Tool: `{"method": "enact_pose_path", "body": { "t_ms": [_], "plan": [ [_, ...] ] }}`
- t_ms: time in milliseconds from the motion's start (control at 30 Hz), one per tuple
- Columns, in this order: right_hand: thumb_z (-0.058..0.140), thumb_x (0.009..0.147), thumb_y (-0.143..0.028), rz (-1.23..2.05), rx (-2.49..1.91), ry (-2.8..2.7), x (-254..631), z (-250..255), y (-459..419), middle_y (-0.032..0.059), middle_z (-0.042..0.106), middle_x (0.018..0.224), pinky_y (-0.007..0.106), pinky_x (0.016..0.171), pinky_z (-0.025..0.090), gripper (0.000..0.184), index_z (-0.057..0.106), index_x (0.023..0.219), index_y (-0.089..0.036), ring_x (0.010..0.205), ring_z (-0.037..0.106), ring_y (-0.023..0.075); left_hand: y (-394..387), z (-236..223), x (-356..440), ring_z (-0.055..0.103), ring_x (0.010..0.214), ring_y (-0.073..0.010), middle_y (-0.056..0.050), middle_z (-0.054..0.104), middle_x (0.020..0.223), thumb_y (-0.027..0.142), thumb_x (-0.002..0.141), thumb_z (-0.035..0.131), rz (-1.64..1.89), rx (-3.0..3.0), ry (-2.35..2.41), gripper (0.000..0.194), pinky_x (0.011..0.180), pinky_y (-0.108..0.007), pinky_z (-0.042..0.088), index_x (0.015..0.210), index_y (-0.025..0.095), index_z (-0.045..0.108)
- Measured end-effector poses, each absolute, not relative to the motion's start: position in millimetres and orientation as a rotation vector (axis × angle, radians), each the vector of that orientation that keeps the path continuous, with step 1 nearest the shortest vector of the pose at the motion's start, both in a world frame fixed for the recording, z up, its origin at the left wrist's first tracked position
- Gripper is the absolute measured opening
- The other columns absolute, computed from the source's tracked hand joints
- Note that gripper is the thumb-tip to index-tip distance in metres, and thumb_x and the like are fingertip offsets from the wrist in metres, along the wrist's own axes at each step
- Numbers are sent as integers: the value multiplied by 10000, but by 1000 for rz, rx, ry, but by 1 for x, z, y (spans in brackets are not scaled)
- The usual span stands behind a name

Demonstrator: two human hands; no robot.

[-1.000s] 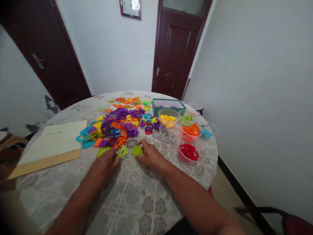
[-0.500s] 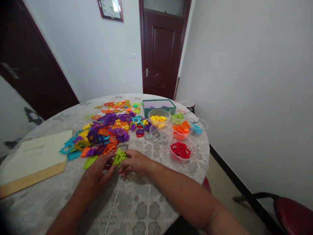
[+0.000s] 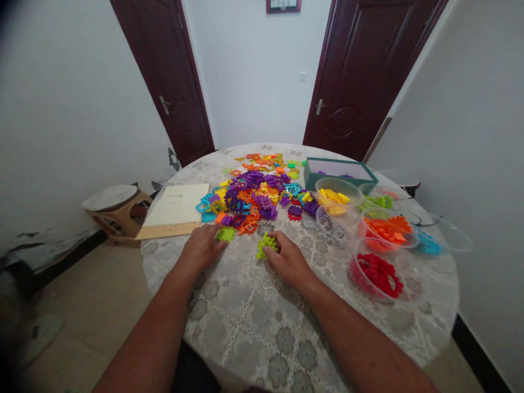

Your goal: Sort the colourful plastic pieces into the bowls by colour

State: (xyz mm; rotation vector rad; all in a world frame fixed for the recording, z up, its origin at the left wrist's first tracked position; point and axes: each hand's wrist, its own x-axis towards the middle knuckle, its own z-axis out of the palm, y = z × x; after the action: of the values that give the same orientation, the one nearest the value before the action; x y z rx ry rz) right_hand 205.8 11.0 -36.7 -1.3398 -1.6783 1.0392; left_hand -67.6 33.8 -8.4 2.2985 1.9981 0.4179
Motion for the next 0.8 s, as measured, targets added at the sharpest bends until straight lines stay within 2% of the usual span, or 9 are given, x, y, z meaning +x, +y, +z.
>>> {"method": "enact_pose_path", "body": {
  "t_ms": [200, 367, 500, 633, 733, 800],
  "plan": [
    [599, 933, -375, 970, -1355, -1766, 206, -33, 10, -4, 664, 866, 286, 673, 490, 365, 608, 1265, -222, 766, 636, 185, 31, -7, -55, 629, 1094, -318, -175, 700, 1161, 358, 929, 621, 301, 2411, 2016, 271, 984, -423, 473, 1087, 172, 739],
    [616, 915, -359, 957, -1355, -1771, 206, -36, 11, 2, 673, 889, 294, 689, 495, 382, 617, 1275, -232, 793, 642, 194, 21, -1, -51, 627, 1036, -309, -151, 699, 1043, 366, 914, 644, 254, 2366, 2044, 193, 898, -404, 493, 928, 196, 734],
    [612, 909, -339, 959, -1345, -1766, 206, -38, 11, -3, 665, 873, 287, 681, 492, 382, 616, 1275, -233, 781, 639, 188, 12, 5, -52, 644, 966, -300, -129, 690, 953, 313, 881, 678, 364, 2300, 1891, 123, 877, -415, 500, 824, 204, 690],
    [620, 900, -349, 962, -1337, -1716, 205, -38, 12, -8, 662, 864, 286, 658, 489, 362, 625, 1246, -245, 746, 628, 182, 2, 17, -52, 649, 897, -243, -61, 682, 899, 393, 952, 592, 677, 2103, 1585, 219, 849, -386, 516, 817, 228, 638],
    [630, 887, -351, 985, -1334, -1614, 203, -38, 12, -11, 658, 852, 288, 631, 489, 351, 622, 1227, -262, 721, 617, 183, -5, 27, -41, 632, 795, -197, -18, 653, 827, 517, 977, 544, 750, 1806, 1325, 335, 771, -345, 552, 843, 224, 635],
    [633, 879, -341, 1017, -1319, -1558, 201, -38, 13, -13, 656, 850, 285, 613, 487, 349, 614, 1220, -269, 712, 613, 182, -8, 29, -29, 643, 822, -197, -23, 651, 852, 570, 970, 546, 765, 1587, 1163, 384, 739, -333, 587, 868, 212, 643]
  ]
}}
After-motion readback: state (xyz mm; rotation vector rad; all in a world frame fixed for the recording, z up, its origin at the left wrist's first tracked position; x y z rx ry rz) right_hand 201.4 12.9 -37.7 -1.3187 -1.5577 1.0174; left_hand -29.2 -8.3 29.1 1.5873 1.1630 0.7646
